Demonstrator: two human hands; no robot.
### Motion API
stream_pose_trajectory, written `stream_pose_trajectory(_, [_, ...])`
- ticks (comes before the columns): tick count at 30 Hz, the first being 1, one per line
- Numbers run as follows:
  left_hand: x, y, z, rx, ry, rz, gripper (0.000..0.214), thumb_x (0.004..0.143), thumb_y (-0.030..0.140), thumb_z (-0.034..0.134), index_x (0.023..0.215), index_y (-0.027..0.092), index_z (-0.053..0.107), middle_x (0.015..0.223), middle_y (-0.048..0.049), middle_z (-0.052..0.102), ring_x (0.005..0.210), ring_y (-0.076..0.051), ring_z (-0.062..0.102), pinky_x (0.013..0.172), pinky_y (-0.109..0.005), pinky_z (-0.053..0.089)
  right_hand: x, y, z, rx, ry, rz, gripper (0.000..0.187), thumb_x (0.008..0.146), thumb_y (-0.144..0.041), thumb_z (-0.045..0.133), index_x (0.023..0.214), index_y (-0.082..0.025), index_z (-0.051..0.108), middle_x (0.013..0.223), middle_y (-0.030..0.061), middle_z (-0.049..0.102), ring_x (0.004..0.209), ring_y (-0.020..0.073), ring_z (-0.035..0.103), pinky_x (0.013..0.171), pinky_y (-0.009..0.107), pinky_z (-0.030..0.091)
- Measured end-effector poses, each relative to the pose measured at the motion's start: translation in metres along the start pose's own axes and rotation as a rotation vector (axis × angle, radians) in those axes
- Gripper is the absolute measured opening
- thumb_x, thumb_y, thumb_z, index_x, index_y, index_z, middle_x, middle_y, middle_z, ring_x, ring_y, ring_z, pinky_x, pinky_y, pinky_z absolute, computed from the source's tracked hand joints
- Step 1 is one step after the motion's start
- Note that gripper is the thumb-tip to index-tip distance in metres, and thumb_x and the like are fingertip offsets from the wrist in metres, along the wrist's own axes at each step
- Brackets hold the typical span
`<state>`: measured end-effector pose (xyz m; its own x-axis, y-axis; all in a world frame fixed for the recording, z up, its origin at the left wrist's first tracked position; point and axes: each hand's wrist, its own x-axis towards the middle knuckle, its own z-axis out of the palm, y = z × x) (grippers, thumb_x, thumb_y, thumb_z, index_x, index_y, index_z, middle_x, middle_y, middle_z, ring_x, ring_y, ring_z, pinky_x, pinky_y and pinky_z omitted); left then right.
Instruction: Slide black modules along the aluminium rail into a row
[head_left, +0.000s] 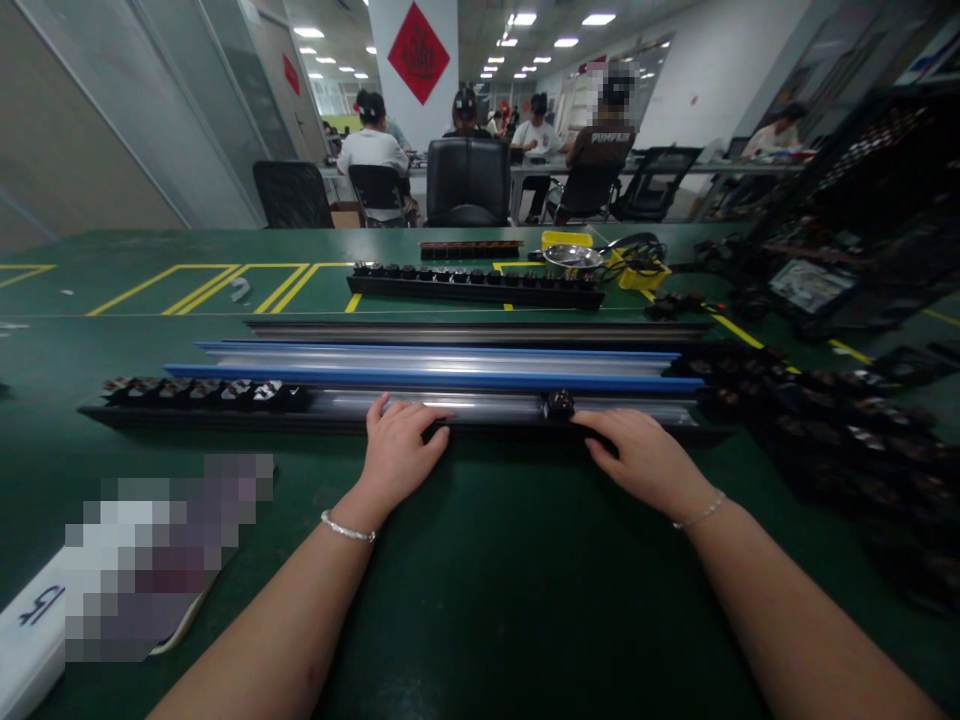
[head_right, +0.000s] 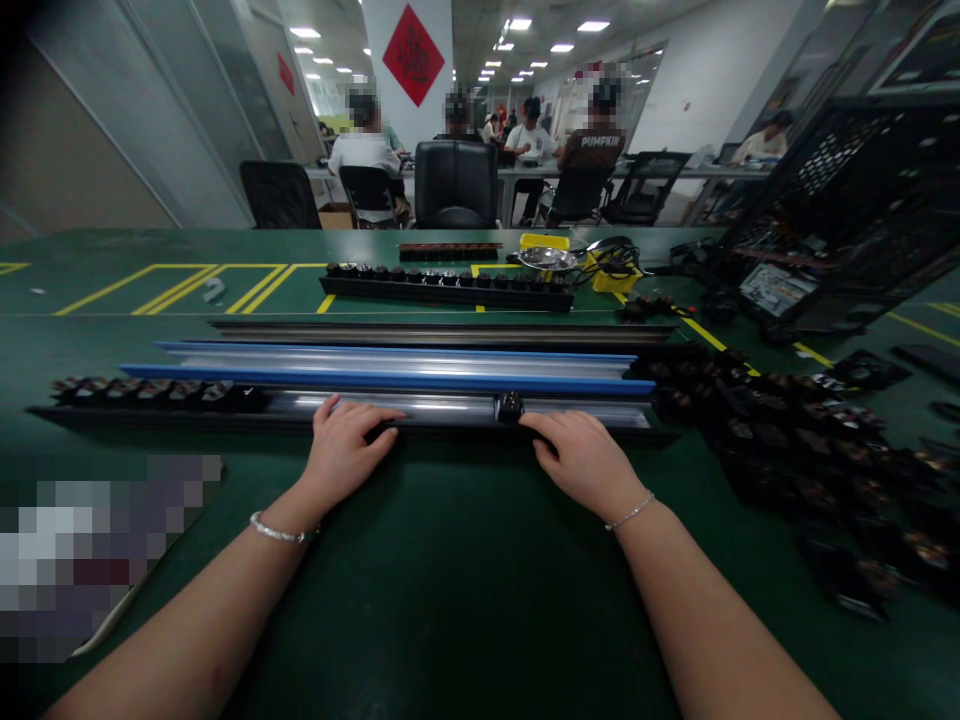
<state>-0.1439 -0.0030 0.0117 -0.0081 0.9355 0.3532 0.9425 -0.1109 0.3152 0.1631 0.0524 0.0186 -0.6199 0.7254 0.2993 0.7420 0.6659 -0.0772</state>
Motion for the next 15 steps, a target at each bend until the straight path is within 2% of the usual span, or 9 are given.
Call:
stream_pose_trajectory(8, [0.0002,0.0005,-0.0005,-0.007,-0.005,0.001,0.022,0.083,0.033,0.05,0.097,0.032,0.067,0.091,0.002,0.072,0.095,-0.021,0.06,0.108,-0.05,0.02,0.0001,0.0005,-0.0015,0.031,0.007,0.002,0.035,0.084,-0.02,0.047,0.117,-0.022,0.06,0.106,0.0069,0.069,0.095,0.0229,0.063,0.087,0.044,0.05])
stream_pose_trajectory(15, [0.0007,0.0011,-0.0006,0.006,-0.014,-0.001,0.022,0.083,0.032,0.05,0.097,0.032,0.067,0.089,0.0019,0.072,0.096,-0.021,0.06,0.108,-0.05,0.02,-0.0014,0.0038,-0.0009,0.046,0.017,0.009,0.032,0.085,-0.019,0.046,0.113,-0.019,0.061,0.101,0.0075,0.069,0.093,0.0214,0.063,0.087,0.04,0.05])
